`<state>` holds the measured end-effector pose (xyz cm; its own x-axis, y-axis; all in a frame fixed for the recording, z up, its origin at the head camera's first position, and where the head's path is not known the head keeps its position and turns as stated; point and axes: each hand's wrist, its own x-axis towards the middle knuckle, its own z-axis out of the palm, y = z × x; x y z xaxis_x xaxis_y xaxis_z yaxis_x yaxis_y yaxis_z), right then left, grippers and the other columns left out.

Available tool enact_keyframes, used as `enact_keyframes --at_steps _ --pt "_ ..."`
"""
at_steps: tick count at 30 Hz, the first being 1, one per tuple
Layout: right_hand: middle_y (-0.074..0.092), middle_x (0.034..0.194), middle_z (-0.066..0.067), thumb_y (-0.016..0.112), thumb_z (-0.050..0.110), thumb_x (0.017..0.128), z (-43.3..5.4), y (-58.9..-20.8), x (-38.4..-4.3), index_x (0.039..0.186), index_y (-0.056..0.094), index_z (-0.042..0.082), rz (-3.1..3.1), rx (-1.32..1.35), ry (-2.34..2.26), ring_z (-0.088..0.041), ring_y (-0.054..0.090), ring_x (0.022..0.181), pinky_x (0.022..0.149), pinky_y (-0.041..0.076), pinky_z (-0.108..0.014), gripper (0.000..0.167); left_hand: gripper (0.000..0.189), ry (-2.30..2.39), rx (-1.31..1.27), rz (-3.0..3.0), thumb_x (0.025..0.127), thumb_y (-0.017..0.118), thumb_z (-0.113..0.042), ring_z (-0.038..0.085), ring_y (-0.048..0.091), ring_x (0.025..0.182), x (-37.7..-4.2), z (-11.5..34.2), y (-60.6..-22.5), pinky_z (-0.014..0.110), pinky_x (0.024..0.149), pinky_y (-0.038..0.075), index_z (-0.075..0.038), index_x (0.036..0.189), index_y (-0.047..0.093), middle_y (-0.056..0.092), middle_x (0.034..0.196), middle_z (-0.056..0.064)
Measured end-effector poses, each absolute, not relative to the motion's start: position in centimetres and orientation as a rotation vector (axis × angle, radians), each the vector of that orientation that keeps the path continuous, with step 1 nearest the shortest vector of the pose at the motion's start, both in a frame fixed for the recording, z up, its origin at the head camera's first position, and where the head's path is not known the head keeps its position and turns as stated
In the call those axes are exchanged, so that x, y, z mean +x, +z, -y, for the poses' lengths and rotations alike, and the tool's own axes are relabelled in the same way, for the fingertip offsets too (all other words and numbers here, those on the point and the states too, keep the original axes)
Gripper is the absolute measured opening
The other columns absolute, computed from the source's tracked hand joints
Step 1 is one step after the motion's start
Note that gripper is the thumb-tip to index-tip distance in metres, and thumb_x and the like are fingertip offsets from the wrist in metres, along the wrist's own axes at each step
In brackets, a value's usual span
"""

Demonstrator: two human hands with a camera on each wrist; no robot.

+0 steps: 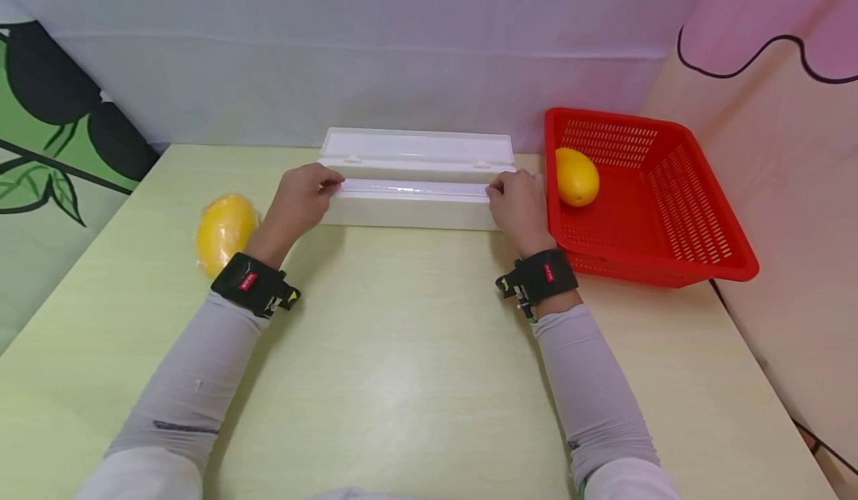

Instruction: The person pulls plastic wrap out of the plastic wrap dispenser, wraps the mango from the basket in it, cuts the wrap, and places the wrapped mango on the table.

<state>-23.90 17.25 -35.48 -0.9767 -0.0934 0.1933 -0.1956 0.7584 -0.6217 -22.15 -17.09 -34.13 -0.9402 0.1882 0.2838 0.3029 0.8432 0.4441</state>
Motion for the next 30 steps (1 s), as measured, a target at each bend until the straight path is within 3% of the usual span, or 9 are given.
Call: enact_keyframes --at_steps 9,14,30 --pt "0.070 0.106 -0.018 0.061 0.020 0.099 -17.69 -34.80 -23.77 0.118 0.070 0.001 2.899 0.197 1.089 -0.031 0.053 0.092 0.077 0.045 -0.039 0.027 0.025 -0.660 -0.365 2.783 0.097 0.053 0.002 0.036 0.061 0.098 -22.32 17.19 -33.98 0.045 0.095 0.049 0.005 0.116 0.068 0.069 0.105 0.021" --pt "0.071 0.098 -0.017 0.060 0.017 0.100 -17.72 -35.03 -23.93 0.110 0.074 0.002 2.868 0.215 1.056 -0.031 0.053 0.087 0.075 0.045 -0.039 0.023 0.023 -0.658 -0.367 2.769 0.097 0.053 0.003 0.037 0.061 0.098 -22.16 17.30 -33.86 0.045 0.094 0.049 0.006 0.114 0.069 0.069 0.105 0.022" --pt "0.070 0.094 -0.017 0.059 0.019 0.101 -17.37 -35.22 -24.03 0.112 0.072 0.001 2.793 0.242 0.969 -0.031 0.053 0.082 0.074 0.044 -0.038 0.024 0.022 -0.707 -0.372 2.754 0.096 0.053 0.007 0.039 0.058 0.102 -21.99 17.42 -33.75 0.046 0.098 0.047 0.008 0.111 0.069 0.065 0.106 0.024"
